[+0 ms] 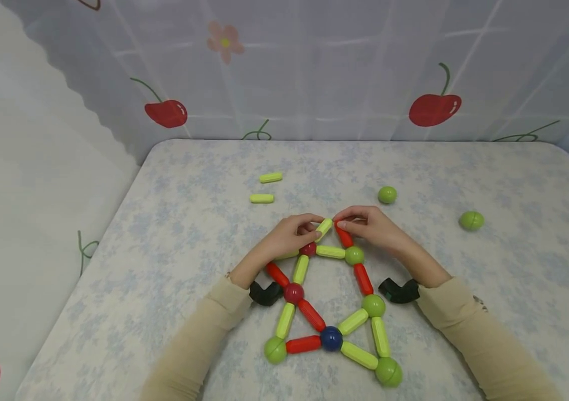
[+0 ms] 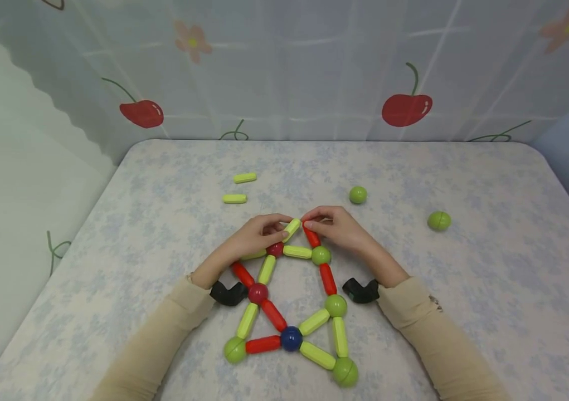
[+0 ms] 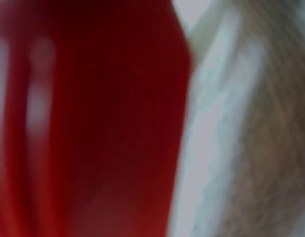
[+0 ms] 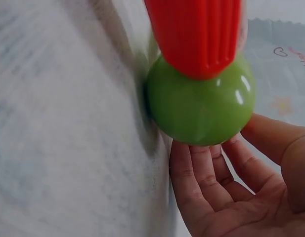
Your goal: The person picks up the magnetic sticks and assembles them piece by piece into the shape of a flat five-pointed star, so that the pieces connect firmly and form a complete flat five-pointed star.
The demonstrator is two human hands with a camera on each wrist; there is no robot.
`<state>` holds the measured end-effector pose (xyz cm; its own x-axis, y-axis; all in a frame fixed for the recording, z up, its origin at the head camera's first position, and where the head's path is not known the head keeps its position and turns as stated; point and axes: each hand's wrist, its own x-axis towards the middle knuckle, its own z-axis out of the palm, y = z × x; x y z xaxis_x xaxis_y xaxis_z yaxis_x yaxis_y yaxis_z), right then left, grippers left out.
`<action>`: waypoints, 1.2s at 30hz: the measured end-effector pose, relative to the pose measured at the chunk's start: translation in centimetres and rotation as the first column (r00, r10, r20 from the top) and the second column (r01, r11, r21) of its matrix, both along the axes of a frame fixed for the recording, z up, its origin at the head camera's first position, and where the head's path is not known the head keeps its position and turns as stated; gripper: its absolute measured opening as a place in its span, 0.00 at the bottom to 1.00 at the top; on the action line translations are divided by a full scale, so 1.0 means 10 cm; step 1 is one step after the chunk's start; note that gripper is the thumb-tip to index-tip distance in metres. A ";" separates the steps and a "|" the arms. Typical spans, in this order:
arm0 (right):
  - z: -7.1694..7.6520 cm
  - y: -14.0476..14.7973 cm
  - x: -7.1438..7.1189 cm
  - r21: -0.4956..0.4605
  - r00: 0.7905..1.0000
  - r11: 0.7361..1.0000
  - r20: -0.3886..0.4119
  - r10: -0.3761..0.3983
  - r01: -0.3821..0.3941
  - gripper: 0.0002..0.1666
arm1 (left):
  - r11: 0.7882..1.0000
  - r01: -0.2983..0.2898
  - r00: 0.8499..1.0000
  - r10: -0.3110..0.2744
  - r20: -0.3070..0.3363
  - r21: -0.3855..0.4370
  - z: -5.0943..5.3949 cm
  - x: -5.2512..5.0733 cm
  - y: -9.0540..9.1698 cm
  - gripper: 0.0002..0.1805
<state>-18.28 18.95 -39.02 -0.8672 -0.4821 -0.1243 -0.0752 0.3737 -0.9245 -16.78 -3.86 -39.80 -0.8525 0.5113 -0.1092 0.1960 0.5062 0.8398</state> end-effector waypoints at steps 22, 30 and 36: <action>0.04 0.01 0.00 0.019 0.992 0.993 0.048 0.116 -0.117 0.17 | 0.999 0.008 1.000 -0.008 -0.016 0.047 -0.01 0.04 -0.01 0.20; 0.03 0.01 0.00 0.019 0.993 0.993 0.045 0.113 -0.114 0.17 | 0.999 0.009 1.000 -0.008 -0.017 0.043 -0.01 0.05 -0.01 0.20; 0.02 0.03 -0.02 0.043 0.991 0.991 0.034 0.126 -0.128 0.18 | 0.999 0.013 1.000 -0.013 -0.013 0.043 -0.02 0.05 -0.01 0.20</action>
